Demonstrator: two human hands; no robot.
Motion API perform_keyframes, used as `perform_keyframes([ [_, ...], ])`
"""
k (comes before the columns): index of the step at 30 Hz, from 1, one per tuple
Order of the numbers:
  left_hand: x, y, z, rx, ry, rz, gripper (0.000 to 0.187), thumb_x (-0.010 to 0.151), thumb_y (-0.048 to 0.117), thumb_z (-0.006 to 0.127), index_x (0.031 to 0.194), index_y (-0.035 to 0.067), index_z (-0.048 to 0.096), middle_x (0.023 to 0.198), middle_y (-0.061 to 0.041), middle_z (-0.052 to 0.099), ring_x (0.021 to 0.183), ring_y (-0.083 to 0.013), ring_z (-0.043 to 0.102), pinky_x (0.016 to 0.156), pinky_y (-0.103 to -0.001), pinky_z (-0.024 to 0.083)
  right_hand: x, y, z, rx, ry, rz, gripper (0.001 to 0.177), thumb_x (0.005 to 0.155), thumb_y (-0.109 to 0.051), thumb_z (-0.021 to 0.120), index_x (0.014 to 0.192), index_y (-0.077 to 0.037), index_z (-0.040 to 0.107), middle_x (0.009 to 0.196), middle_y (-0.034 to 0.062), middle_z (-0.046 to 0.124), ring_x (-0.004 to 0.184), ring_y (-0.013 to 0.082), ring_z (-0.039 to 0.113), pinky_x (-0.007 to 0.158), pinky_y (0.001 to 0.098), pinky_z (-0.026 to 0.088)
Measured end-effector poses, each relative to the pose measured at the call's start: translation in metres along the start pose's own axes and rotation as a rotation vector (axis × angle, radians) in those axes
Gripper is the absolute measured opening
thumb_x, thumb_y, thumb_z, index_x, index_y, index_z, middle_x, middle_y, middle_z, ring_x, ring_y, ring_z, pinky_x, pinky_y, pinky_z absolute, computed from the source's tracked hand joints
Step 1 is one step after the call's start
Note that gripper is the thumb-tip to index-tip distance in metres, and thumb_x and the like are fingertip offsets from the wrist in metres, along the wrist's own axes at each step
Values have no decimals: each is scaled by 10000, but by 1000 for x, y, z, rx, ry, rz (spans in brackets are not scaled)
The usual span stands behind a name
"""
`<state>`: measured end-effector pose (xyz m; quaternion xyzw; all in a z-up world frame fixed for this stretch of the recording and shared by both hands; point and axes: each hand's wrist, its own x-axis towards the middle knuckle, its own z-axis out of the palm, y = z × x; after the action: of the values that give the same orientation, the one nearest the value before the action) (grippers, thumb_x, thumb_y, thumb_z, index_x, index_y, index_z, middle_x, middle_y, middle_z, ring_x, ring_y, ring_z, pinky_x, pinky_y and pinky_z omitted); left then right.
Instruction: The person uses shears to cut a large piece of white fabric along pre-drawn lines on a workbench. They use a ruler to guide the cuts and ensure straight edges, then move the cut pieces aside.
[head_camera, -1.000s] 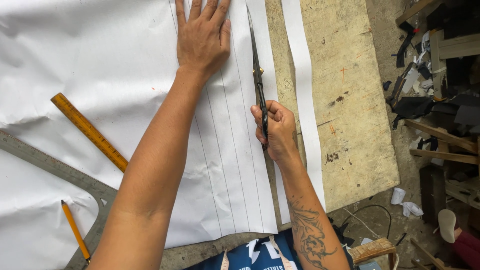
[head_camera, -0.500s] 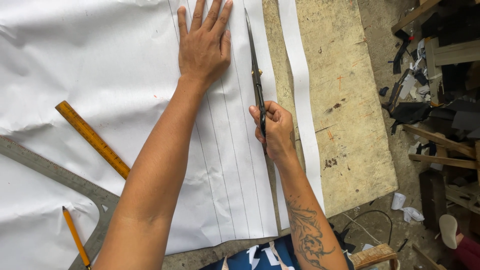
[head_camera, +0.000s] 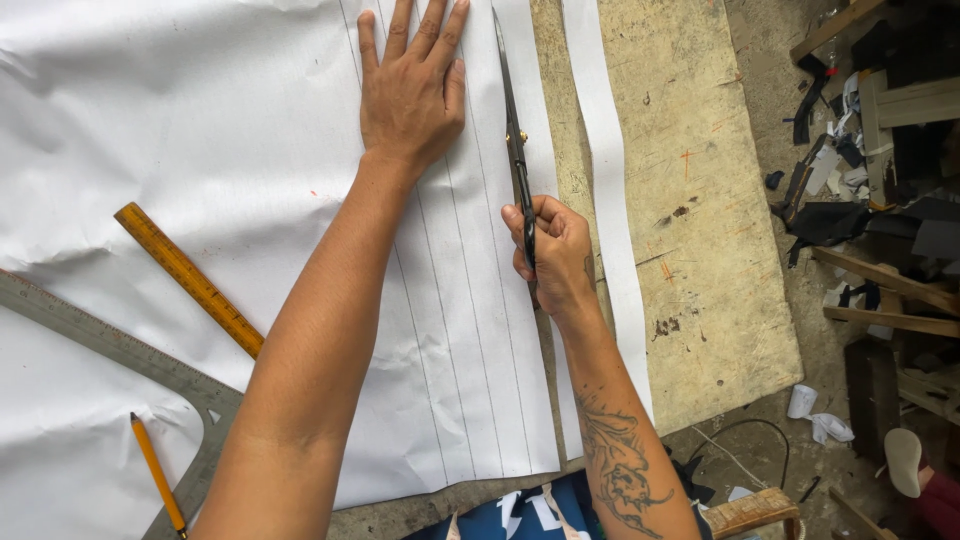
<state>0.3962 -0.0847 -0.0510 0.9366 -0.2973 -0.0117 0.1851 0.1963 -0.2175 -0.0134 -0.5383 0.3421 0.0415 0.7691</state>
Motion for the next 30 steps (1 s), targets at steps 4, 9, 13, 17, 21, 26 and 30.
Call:
perform_keyframes([
  [4, -1, 2, -3, -16, -39, -26, 586, 1159, 250, 485, 1731, 177, 378, 1789, -36, 336, 1646, -329, 181, 1301, -673, 54, 7, -6, 6, -5, 18, -5, 275, 926, -248, 820, 912, -62, 619, 597, -57, 405, 436, 41, 282, 330, 217, 257],
  [9, -1, 1, -1, -15, -54, -38, 591, 1168, 250, 491, 1739, 190, 353, 1801, -30, 319, 1657, -319, 161, 1314, -657, 37, 13, -10, 9, -42, 20, -9, 300, 927, -280, 824, 926, -59, 620, 606, -44, 417, 421, 51, 305, 330, 226, 261],
  [13, -1, 1, -2, -7, -53, -34, 572, 1174, 268, 453, 1732, 184, 361, 1793, -38, 342, 1651, -333, 185, 1307, -657, 42, 14, -9, 7, -34, 14, -12, 271, 935, -232, 825, 905, -58, 619, 625, -52, 421, 434, 53, 300, 338, 229, 257],
  [17, -1, 1, -1, -8, -44, -29, 570, 1175, 260, 459, 1731, 185, 363, 1792, -37, 346, 1649, -336, 184, 1308, -660, 48, 13, -15, 9, -21, 7, -2, 269, 935, -247, 815, 914, -61, 623, 607, -52, 410, 455, 48, 281, 344, 220, 262],
  [21, -1, 1, -2, -5, -41, -28, 580, 1161, 253, 471, 1728, 183, 371, 1788, -39, 354, 1647, -332, 192, 1306, -664, 60, 23, -16, 11, -8, 12, -1, 277, 921, -246, 825, 882, -79, 609, 616, -48, 409, 472, 45, 277, 341, 216, 254],
  [26, -1, 2, -4, -7, -57, -35, 576, 1168, 256, 453, 1732, 188, 354, 1794, -41, 345, 1651, -331, 178, 1310, -660, 48, 35, -19, 15, -32, 10, -19, 293, 921, -245, 829, 858, -77, 597, 601, -39, 423, 436, 51, 291, 330, 224, 260],
  [30, -1, 2, -5, -20, -58, -41, 580, 1165, 249, 465, 1733, 185, 367, 1794, -31, 331, 1652, -324, 171, 1312, -656, 49, 37, -15, 12, -28, -8, -37, 286, 923, -230, 839, 873, -74, 604, 604, -58, 416, 444, 38, 293, 329, 222, 263],
])
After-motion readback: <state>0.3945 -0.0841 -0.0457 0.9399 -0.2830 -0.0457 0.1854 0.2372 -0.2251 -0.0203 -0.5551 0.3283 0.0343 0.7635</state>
